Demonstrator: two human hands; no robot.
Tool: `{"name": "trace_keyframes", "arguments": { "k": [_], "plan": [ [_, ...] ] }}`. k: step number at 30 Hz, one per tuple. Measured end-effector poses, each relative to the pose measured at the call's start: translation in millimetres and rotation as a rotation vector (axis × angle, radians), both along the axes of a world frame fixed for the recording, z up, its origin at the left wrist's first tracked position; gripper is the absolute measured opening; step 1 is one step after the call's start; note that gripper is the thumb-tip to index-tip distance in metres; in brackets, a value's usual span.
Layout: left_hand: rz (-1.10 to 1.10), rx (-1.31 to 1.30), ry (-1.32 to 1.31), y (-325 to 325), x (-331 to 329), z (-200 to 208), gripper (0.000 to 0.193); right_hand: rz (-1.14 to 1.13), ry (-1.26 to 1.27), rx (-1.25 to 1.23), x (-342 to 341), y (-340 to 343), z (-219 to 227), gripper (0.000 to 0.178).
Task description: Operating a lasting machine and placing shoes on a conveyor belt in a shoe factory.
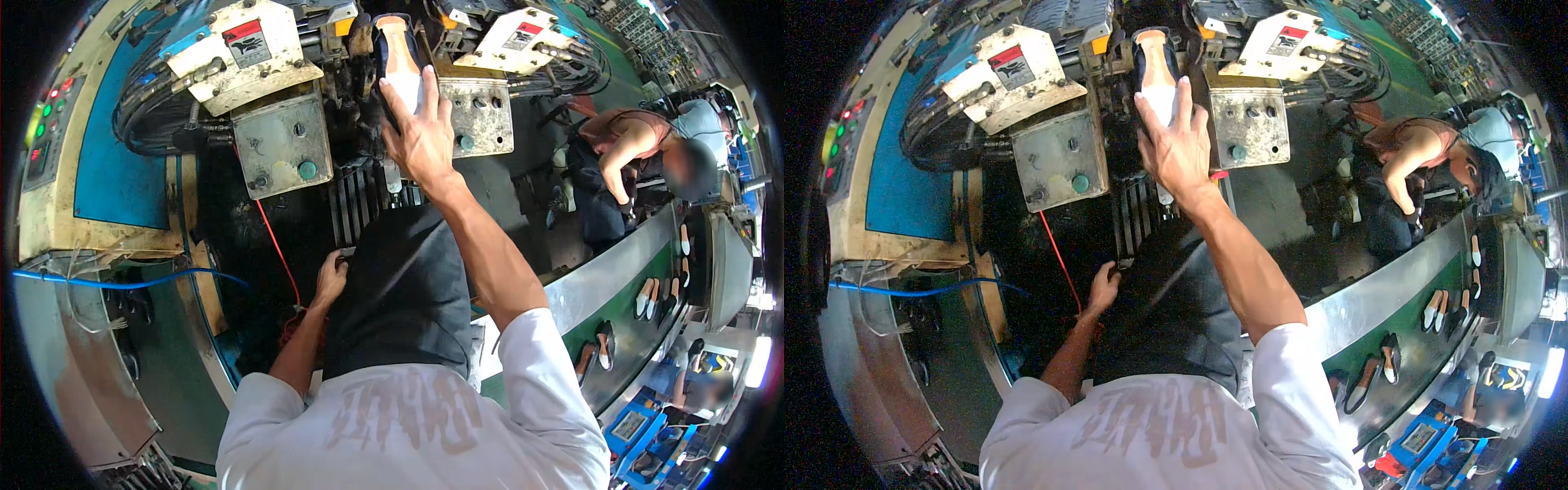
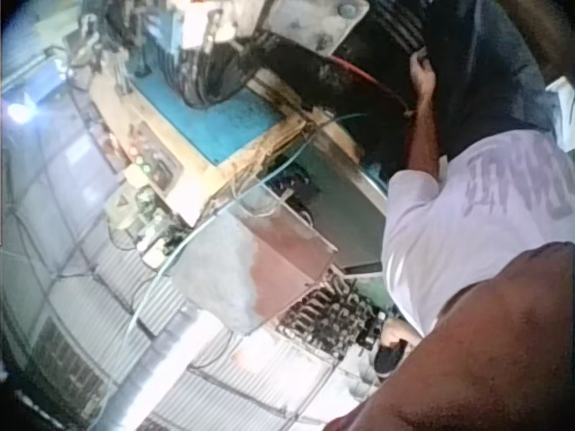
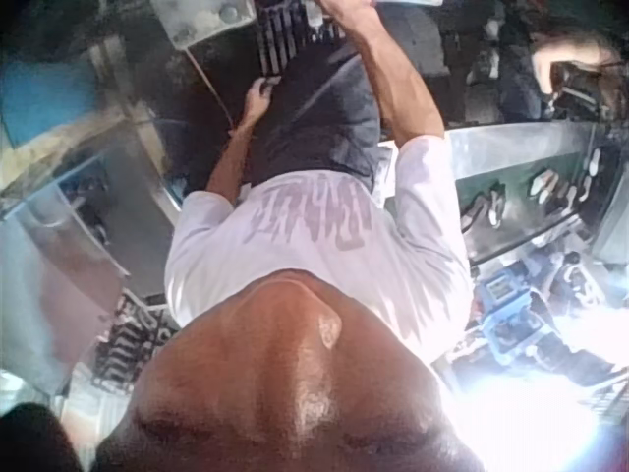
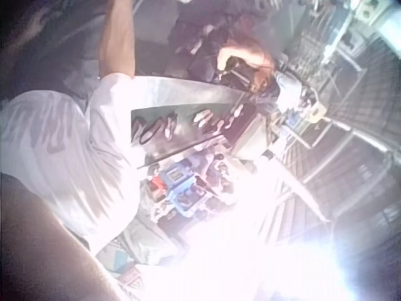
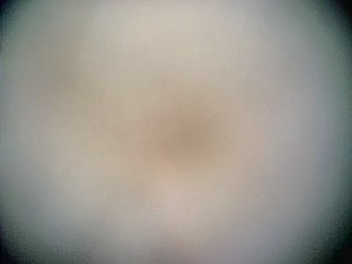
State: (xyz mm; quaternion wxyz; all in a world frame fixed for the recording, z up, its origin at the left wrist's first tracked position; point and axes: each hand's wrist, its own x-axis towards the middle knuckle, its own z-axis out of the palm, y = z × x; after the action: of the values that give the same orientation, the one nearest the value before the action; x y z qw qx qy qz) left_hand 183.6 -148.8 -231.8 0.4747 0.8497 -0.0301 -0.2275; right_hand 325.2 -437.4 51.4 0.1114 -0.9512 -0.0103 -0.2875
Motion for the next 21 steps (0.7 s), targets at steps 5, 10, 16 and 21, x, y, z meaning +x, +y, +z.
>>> {"name": "trace_keyframes", "arguments": {
  "k": [5, 10, 16, 21],
  "plan": [
    [-0.008, 0.096, -0.001, 24.0, -56.7, -41.3, 0.050, 0.093, -0.142, -0.144, 5.9, -9.6, -6.8, 0.063],
    [-0.029, 0.070, -0.054, 13.5, -62.7, -41.9, 0.049, 0.086, -0.134, -0.158, 6.6, -7.1, -7.4, 0.057],
    [-0.045, 0.056, -0.045, 1.7, -42.3, -40.6, 0.045, 0.075, -0.209, -0.180, 58.3, -12.0, 2.4, 0.055],
    [-0.040, 0.057, 0.027, -12.9, -28.6, -36.3, 0.039, 0.091, -0.211, -0.183, 124.5, -22.2, 12.2, 0.052]
  ]
}}
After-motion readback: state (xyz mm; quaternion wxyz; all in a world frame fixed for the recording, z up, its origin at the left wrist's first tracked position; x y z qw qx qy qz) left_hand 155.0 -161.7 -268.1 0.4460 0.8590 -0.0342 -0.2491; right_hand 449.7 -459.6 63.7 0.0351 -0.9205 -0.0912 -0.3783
